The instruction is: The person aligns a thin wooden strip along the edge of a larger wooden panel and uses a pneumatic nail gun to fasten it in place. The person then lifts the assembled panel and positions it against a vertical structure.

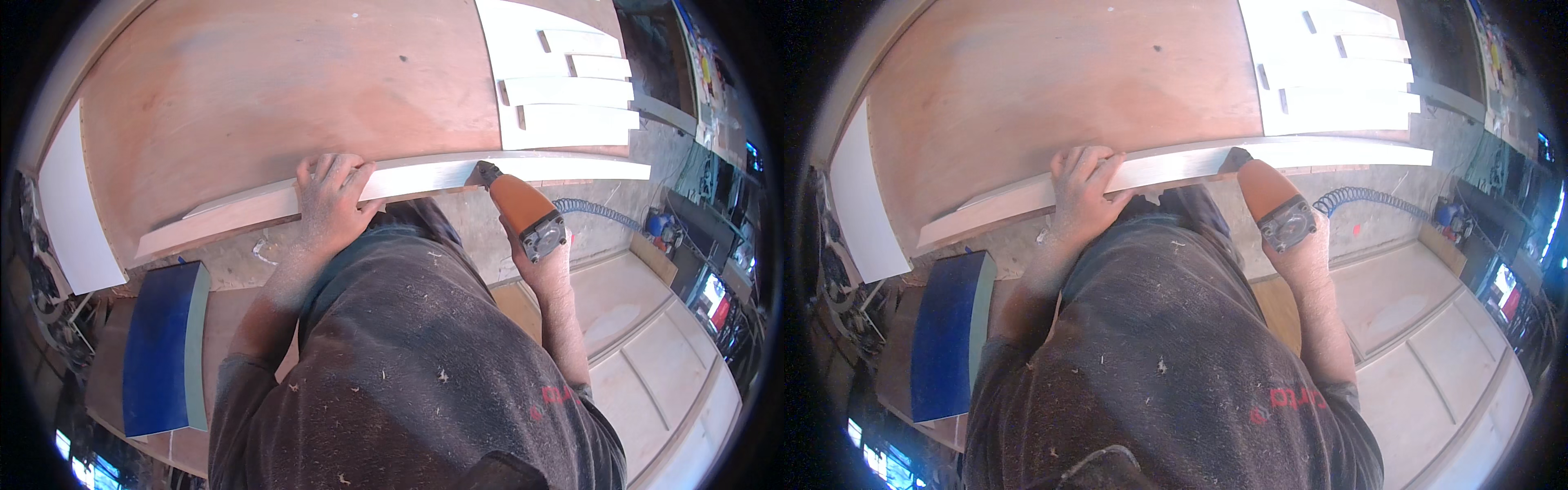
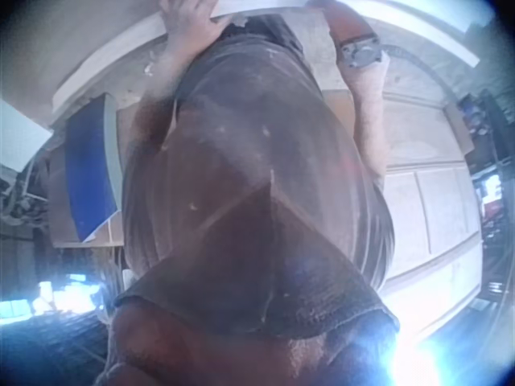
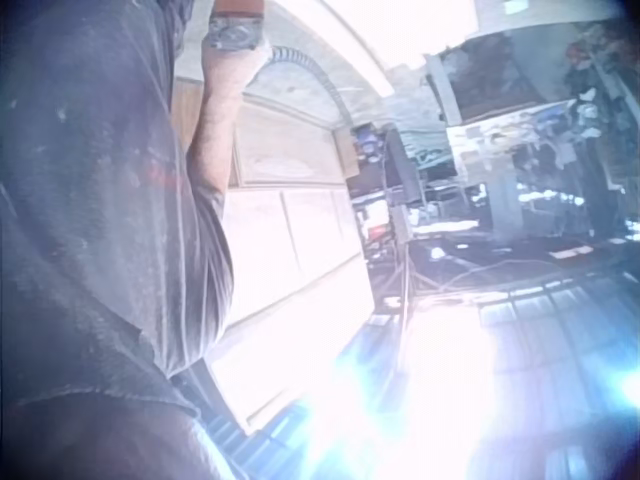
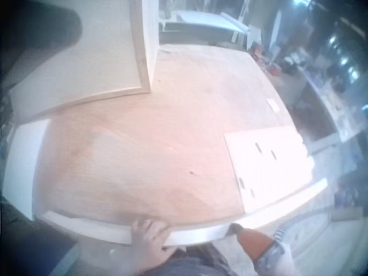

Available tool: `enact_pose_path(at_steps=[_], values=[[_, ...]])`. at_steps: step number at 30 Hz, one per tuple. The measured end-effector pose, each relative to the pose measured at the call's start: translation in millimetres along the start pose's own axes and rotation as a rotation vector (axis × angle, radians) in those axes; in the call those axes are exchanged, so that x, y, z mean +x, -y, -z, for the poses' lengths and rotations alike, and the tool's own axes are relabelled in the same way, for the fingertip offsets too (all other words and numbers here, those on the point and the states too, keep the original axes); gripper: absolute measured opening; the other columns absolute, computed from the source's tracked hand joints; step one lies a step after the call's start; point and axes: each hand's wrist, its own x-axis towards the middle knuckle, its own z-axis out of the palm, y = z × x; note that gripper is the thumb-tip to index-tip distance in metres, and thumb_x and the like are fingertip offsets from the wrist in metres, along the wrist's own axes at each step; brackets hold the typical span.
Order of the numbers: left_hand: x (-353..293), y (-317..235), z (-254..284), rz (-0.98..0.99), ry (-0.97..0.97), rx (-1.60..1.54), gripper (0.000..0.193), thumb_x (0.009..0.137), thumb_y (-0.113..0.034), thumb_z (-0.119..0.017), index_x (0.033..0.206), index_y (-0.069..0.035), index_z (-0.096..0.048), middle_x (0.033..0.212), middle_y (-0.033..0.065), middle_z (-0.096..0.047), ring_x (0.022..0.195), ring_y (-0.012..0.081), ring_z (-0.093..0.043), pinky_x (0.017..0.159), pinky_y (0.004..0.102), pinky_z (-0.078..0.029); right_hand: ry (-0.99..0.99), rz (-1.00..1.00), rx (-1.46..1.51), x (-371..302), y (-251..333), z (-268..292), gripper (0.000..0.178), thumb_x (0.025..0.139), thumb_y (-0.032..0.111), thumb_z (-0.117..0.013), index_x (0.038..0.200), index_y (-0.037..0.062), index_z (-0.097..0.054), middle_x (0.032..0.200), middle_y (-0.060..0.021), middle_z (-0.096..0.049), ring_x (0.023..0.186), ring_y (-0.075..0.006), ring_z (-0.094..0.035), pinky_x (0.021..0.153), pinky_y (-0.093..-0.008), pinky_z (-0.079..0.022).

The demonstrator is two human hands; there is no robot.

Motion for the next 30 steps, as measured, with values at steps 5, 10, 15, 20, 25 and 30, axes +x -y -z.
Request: enact_pose_path(at_steps=[5, 10, 15, 20, 25, 30], values=[[0, 3, -9, -0.019, -0.074, -0.118, 0.051, 0.074, -0.022, -0.095, 0.119, -0.012, -0.074, 0.114, 0.0019, -0.063, 0.113, 0.0259, -0.061, 0.105, 0.0505, -0.037, -0.065, 0.040, 0.089, 0, -6, -4, 0.017, 0.074, 0.006, -0.078, 0.090, 0.0022, -0.072, 0.083, -0.0149, -0.074, 0.083, -0.0377, -0.074, 0.075, -0.0458, -0.059], [1, 1, -8, 0.000, -0.060, -0.154, 0.051, 0.072, -0.017, -0.096, 0.118, -0.011, -0.074, 0.115, 0.0027, -0.064, 0.112, 0.0267, -0.061, 0.105, 0.0496, -0.037, -0.043, 0.029, 0.223, 0, -3, 4, 0.019, 0.074, 0.006, -0.079, 0.092, 0.0012, -0.073, 0.086, -0.0157, -0.075, 0.085, -0.0371, -0.075, 0.077, -0.0449, -0.058], [4, -1, -5, 0.003, -0.036, -0.142, 0.051, 0.072, -0.017, -0.095, 0.117, -0.010, -0.073, 0.116, 0.0029, -0.064, 0.113, 0.0269, -0.060, 0.104, 0.0500, -0.038, 0.020, 0.029, 0.316, 1, 15, 10, 0.025, 0.075, 0.007, -0.081, 0.099, 0.0001, -0.075, 0.091, -0.0164, -0.077, 0.090, -0.0353, -0.077, 0.082, -0.0427, -0.060], [5, -2, -6, 0.016, -0.026, -0.116, 0.051, 0.072, -0.021, -0.093, 0.117, -0.008, -0.073, 0.116, 0.0042, -0.064, 0.113, 0.0279, -0.060, 0.103, 0.0510, -0.037, 0.097, 0.064, 0.362, 8, 47, 4, 0.032, 0.076, 0.009, -0.083, 0.105, -0.0011, -0.075, 0.094, -0.0172, -0.078, 0.092, -0.0346, -0.079, 0.082, -0.0416, -0.061], [1, 3, -18, -0.020, -0.059, 0.008, 0.052, 0.069, -0.020, -0.086, 0.118, -0.010, -0.072, 0.116, 0.0030, -0.062, 0.113, 0.0269, -0.059, 0.103, 0.0520, -0.037, 0.120, 0.070, 0.313, 13, 67, 1, 0.031, 0.078, 0.010, -0.081, 0.106, -0.0011, -0.074, 0.095, -0.0178, -0.078, 0.092, -0.0350, -0.079, 0.082, -0.0413, -0.062], [1, 0, -29, -0.038, -0.168, 0.112, 0.039, 0.077, -0.017, -0.079, 0.115, -0.011, -0.070, 0.109, 0.0014, -0.056, 0.108, 0.0207, -0.058, 0.100, 0.0507, -0.040, 0.097, 0.130, 0.183, 18, 70, 3, 0.031, 0.080, 0.009, -0.079, 0.108, -0.0010, -0.074, 0.096, -0.0184, -0.078, 0.093, -0.0354, -0.079, 0.084, -0.0413, -0.063]])
